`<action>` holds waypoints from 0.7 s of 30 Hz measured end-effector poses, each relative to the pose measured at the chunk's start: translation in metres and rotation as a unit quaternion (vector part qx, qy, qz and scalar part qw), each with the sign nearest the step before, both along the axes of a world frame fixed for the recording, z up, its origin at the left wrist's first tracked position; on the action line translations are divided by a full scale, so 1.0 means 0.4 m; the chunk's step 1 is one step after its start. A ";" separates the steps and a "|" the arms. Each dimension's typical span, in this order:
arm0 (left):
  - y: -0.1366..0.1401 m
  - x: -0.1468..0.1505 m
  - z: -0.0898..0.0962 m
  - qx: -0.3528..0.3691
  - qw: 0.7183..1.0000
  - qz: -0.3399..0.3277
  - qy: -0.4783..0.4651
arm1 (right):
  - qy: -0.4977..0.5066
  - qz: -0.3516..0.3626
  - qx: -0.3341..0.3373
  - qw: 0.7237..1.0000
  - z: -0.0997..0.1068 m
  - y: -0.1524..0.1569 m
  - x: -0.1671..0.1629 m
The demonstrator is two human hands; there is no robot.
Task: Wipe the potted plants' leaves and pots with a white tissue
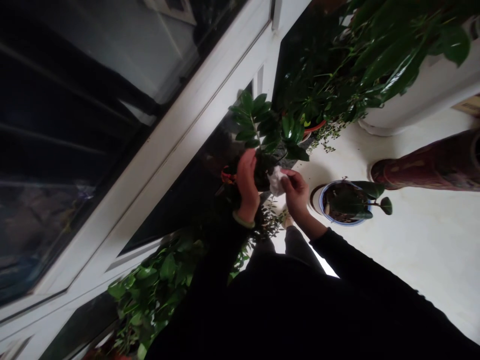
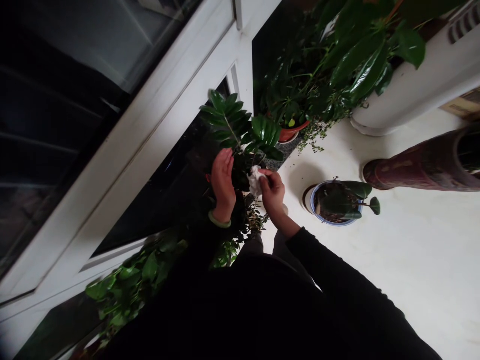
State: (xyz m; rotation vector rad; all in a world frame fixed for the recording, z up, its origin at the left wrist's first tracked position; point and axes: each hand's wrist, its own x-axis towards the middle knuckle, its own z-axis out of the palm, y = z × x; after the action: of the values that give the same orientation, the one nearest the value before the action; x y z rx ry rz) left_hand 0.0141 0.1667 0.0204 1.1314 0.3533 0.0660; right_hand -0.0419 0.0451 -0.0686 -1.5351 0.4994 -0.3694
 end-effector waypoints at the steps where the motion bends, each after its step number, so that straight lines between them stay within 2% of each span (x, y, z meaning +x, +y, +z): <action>1: -0.003 -0.031 -0.015 0.013 0.999 0.007 -0.037 | 0.031 -0.015 0.049 0.998 -0.001 -0.009 -0.020; 3: -0.019 -0.091 -0.056 0.017 0.998 0.029 -0.048 | 0.090 -0.046 0.115 0.988 -0.007 -0.026 -0.047; 5: -0.043 -0.142 -0.106 0.021 0.999 0.048 -0.005 | 0.122 -0.056 0.137 0.981 -0.014 -0.041 -0.056; 8: -0.083 -0.186 -0.177 0.020 0.997 0.040 0.069 | 0.120 -0.021 0.149 0.981 -0.017 -0.055 -0.036; 11: -0.118 -0.185 -0.223 0.001 0.991 0.051 0.126 | 0.105 0.024 0.159 0.981 -0.017 -0.059 0.009; 17: -0.157 -0.117 -0.248 0.009 0.974 0.159 0.161 | 0.081 0.100 0.119 0.985 -0.044 -0.069 0.060; 21: -0.197 -0.157 -0.254 0.013 0.969 0.224 0.105 | 0.131 0.166 0.114 0.971 -0.088 -0.137 0.026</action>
State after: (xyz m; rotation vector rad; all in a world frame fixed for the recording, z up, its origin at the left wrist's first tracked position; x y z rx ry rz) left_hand -0.0488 0.0880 -0.0812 1.0700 0.7966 0.3503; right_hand -0.0313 -0.0097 -0.1040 -1.4160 0.4612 0.1489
